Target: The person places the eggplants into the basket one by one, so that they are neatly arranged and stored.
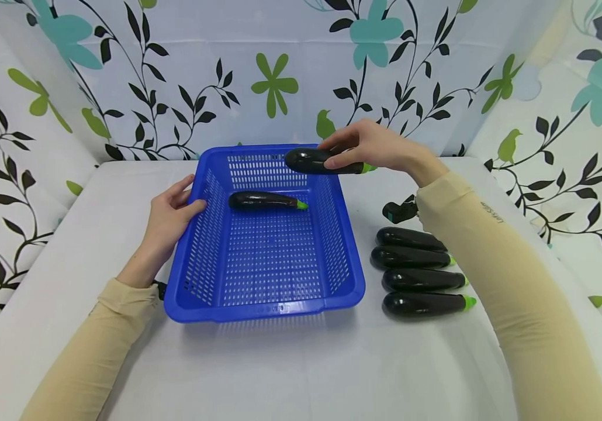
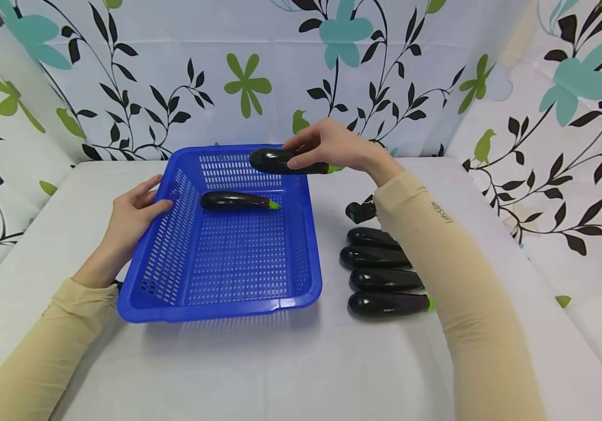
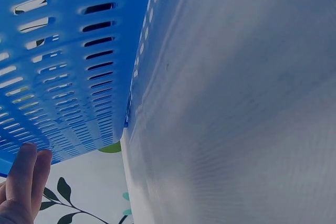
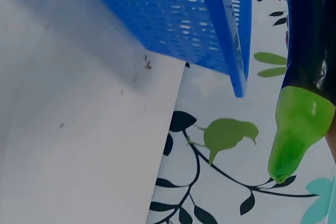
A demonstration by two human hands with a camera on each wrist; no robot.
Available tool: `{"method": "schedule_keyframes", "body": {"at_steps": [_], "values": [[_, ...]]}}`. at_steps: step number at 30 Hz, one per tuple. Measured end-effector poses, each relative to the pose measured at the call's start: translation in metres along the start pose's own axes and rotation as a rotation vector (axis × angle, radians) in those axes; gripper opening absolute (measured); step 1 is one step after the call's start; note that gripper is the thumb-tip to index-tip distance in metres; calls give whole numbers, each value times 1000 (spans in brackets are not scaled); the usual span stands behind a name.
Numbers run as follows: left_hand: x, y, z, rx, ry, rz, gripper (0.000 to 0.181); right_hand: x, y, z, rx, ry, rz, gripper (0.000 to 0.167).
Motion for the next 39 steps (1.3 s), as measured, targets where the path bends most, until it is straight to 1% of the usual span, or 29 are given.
{"method": "schedule_keyframes", "body": {"at_steps": [4, 10, 15, 19, 26, 33, 39], "values": [[0, -1, 0, -5, 12, -5, 66, 8, 8, 6, 9, -1, -7, 50], [0, -1, 1, -13, 27, -3, 65, 21, 22, 18, 14, 34, -59, 48], [0, -2, 2, -13, 11, 8, 65, 29, 33, 29, 31, 64, -83, 48], [0, -1, 3, -15, 4, 10, 65, 36, 38, 40, 58, 101, -96, 46], [1, -1, 3, -24, 0, -1, 65, 39, 46, 61, 95, 124, -129, 43], [2, -1, 3, -25, 1, -9, 65, 43, 56, 79, 96, 113, -138, 45], [2, 0, 4, -19, -11, -8, 66, 41, 63, 94, 129, 147, -151, 43]]}}
Point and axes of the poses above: each hand's wrist, its own y-axis towards the middle knuckle, its own z-axis out of the palm, x = y × z, the point moved 3 cm from there along y, towards the middle knuckle, and after that the axes turned 8 degrees about y, right-handed, at the moved point
